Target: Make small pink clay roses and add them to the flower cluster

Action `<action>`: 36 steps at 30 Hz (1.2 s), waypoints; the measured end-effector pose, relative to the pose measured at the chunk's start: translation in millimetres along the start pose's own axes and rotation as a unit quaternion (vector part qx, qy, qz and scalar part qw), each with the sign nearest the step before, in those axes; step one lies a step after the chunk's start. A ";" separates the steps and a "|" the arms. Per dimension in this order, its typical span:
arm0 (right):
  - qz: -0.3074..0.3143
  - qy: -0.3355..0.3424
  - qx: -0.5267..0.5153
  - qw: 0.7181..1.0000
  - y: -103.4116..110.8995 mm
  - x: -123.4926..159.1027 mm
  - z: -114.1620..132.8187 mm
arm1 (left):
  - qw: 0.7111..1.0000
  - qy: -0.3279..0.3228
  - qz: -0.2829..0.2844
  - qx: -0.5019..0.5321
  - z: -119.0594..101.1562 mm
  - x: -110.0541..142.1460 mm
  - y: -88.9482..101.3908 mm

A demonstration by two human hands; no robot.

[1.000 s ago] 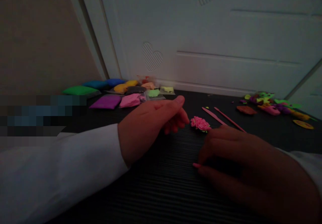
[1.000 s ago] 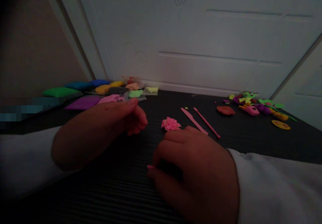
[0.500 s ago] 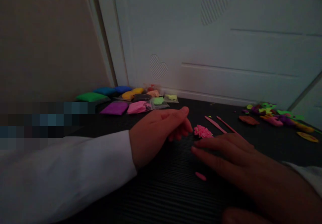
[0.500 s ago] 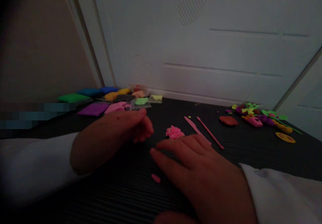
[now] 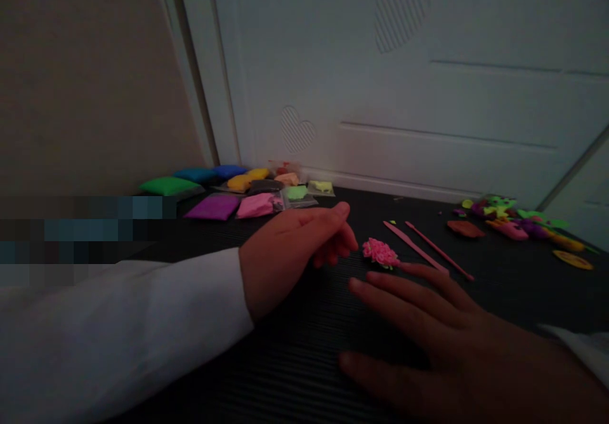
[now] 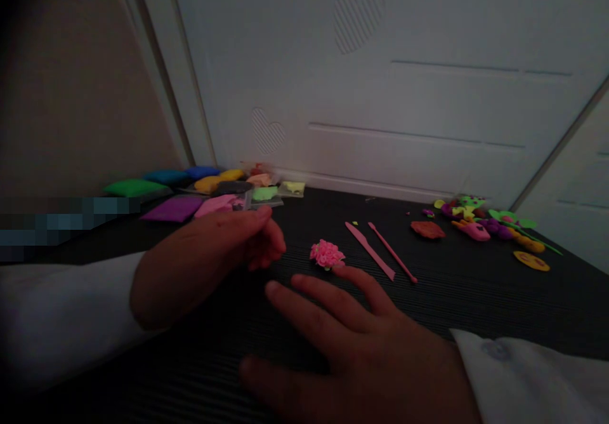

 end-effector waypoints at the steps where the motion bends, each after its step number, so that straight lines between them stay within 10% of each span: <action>1: 0.005 -0.011 -0.016 1.000 -4.5 2.4 -2.2 | 1.000 0.000 0.000 0.000 -0.2 0.1 0.1; 7: -0.052 -0.100 0.011 0.994 -4.9 5.7 -15.3 | 1.000 -0.008 -0.003 0.001 -0.5 -0.8 0.8; 11: -0.006 0.003 0.033 0.999 2.7 -2.4 3.4 | 1.000 -0.014 -0.009 0.002 -0.5 -1.4 1.5; 26: 0.031 -0.125 -0.032 0.991 -12.7 -4.5 -1.5 | 0.999 -0.033 -0.010 0.001 -2.9 -2.3 2.3; 36: 0.065 -0.095 -0.079 0.990 -14.7 9.1 -31.4 | 0.999 -0.035 -0.009 0.004 -3.2 -3.8 1.6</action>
Point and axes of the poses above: each hand's wrist, its own x-axis away from the middle knuckle, its own y-axis out of the back of the hand, z = x × y, the point moved 8 cm from there along -x, towards the middle knuckle, and after that the axes turned 12 degrees about x, right-handed, at the moved point
